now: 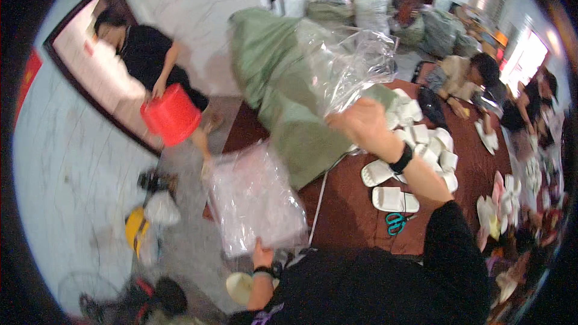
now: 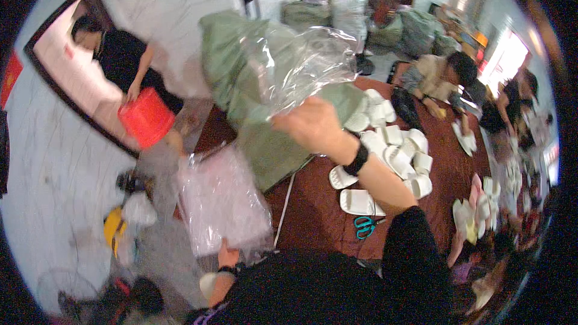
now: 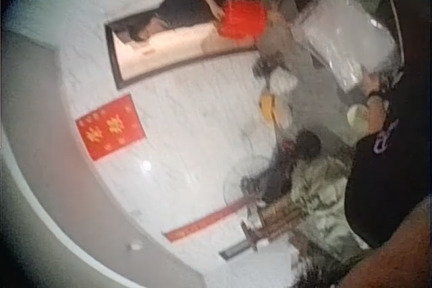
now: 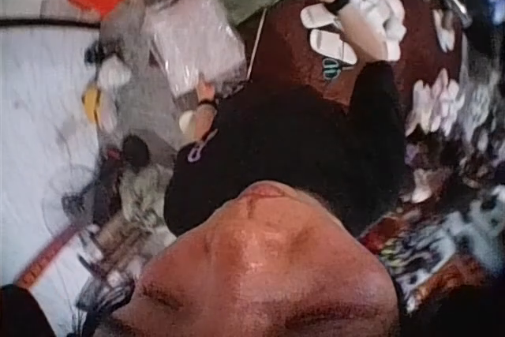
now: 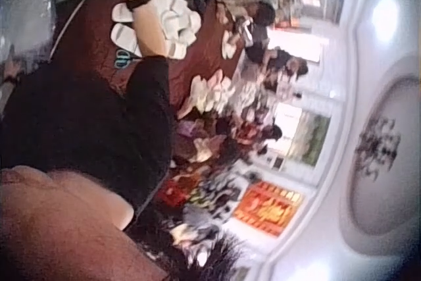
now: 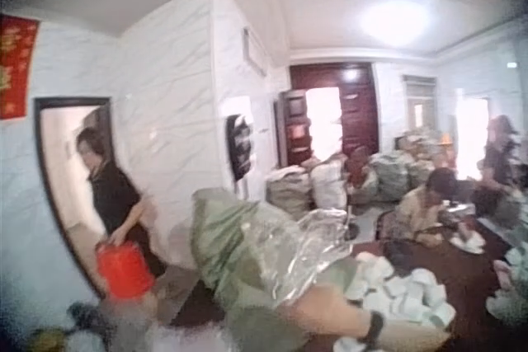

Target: Packaging white and pink slippers into plastic bags in a manufacturing setting.

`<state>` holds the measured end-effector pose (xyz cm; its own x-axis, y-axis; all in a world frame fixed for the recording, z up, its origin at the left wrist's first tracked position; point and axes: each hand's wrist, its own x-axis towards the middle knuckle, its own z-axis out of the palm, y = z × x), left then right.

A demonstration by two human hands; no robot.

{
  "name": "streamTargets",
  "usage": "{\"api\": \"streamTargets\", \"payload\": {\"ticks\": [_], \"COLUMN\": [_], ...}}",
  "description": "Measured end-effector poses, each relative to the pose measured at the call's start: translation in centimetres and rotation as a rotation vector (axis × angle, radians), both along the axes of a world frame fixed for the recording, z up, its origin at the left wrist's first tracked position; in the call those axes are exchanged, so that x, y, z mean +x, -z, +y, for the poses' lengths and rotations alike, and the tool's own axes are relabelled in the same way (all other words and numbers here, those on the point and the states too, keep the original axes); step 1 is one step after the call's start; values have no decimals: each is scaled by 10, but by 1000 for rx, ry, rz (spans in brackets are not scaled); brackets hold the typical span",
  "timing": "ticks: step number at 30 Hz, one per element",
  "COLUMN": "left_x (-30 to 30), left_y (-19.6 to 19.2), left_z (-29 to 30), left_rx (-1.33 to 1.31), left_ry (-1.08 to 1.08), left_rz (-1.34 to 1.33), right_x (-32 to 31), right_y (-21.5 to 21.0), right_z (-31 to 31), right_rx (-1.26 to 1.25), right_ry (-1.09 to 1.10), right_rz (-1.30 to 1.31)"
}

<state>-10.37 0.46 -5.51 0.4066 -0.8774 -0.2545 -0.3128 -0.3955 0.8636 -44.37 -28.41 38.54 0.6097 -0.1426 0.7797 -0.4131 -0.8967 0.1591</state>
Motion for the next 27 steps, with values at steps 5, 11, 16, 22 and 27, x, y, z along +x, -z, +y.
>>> {"api": "streamTargets", "payload": {"ticks": [5, 11, 16, 22, 27], "left_x": [-25, -30, -28, -29, -25], "left_y": [-41, -33, -32, -46, -39], "left_z": [-15, -18, -18, -27, -29], "left_rx": [90, -161, -149, -182, -183], "left_ry": [81, -652, -621, -613, -548], "left_rz": [-93, 1291, 1309, 1315, 1357], "right_x": [135, 192, 181, 168, 163], "right_y": [121, 231, 275, 296, 295], "right_z": [33, 90, 109, 121, 128], "right_rx": [123, 232, 452, 548, 700], "right_ry": [-424, -581, -291, -164, -158], "right_rz": [246, 529, 761, 904, 753]}}
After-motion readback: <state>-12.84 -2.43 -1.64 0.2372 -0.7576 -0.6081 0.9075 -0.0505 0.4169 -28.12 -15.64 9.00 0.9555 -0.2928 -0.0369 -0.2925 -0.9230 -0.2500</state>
